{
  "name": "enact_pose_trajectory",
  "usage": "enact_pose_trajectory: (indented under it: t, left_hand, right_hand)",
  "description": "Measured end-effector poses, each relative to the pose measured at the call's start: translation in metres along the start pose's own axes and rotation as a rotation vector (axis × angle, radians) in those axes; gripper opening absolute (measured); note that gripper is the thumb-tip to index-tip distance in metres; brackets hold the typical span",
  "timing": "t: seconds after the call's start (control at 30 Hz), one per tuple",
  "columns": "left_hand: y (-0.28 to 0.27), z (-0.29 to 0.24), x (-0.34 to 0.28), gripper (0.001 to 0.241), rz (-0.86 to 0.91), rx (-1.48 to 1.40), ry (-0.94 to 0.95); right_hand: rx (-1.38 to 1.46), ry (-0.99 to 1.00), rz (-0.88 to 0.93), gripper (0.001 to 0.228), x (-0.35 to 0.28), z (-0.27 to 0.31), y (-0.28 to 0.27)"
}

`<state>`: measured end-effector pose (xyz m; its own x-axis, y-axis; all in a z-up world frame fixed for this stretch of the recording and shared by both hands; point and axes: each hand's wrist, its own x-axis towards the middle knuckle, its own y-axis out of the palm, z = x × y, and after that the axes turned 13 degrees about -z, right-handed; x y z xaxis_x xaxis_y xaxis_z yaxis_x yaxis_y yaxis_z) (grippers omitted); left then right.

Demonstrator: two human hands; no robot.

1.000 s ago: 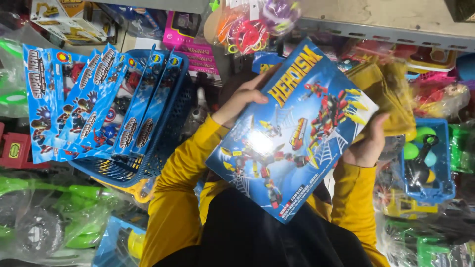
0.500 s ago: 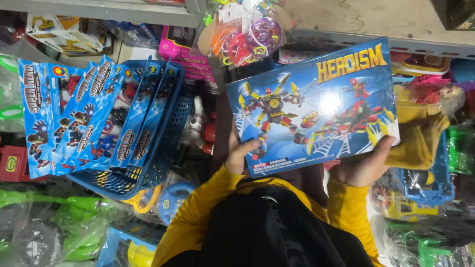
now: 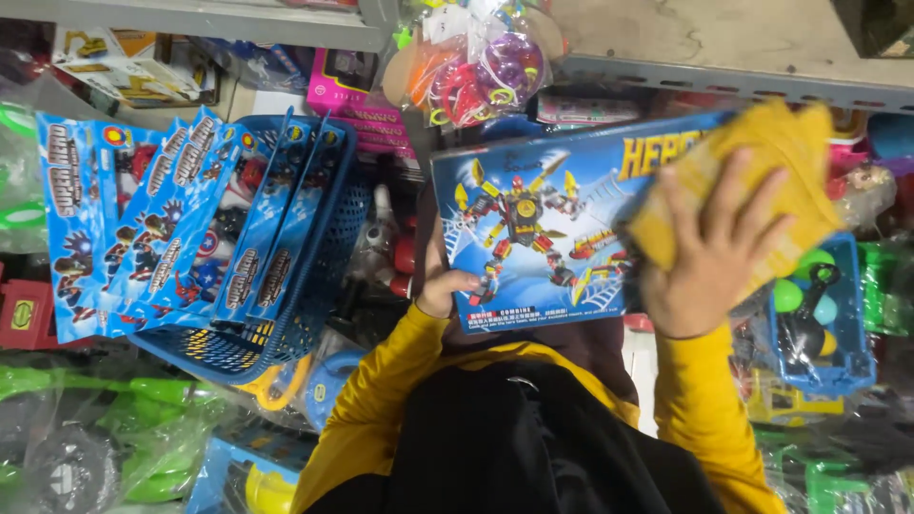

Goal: The person is cleaning toy boxes with a cloth and placing them in a blue basket.

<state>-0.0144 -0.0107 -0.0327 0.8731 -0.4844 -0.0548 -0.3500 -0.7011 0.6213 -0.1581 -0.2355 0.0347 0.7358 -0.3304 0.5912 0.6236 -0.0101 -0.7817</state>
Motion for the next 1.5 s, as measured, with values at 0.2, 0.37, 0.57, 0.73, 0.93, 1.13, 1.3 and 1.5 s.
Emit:
enact_pose_trajectory:
  t: [0.2,0.37,0.57,0.73,0.93,1.13,1.3,1.5]
  left_hand:
    - [-0.026,0.013,0.008,0.099,-0.005,0.044,0.006]
    - [-0.038,0.024,0.017,0.099,-0.029,0.021,0.004]
    - [-0.012,-0.001,0.016,0.106,0.053,0.050,0.076]
    - [-0.019,0.016,0.020,0.116,0.101,0.157,0.070]
    - [-0.054,0.057,0.028,0.118,0.172,0.131,0.090]
    - [-0.047,0.037,0.035,0.117,0.159,0.118,0.090]
    - [-0.034,0.020,0.039,0.113,0.104,-0.009,0.082]
    - [-0.030,0.014,0.042,0.105,0.083,-0.056,0.085]
  right_hand:
    - [0.038,-0.261,-0.035,0.059,0.031,0.008,0.005]
    - [0.021,-0.149,-0.027,0.058,0.037,0.023,0.012]
    - [-0.054,-0.023,-0.013,0.060,0.059,0.020,0.014]
    - [0.062,-0.237,0.018,0.061,0.047,0.054,0.025]
    - [0.125,-0.173,-0.014,0.063,0.051,0.080,0.022]
    - [0.198,-0.275,0.017,0.066,0.061,0.075,0.017]
    - [0.137,-0.171,0.063,0.074,0.038,0.070,0.021]
    - [0.064,-0.180,0.055,0.073,0.041,0.077,0.008]
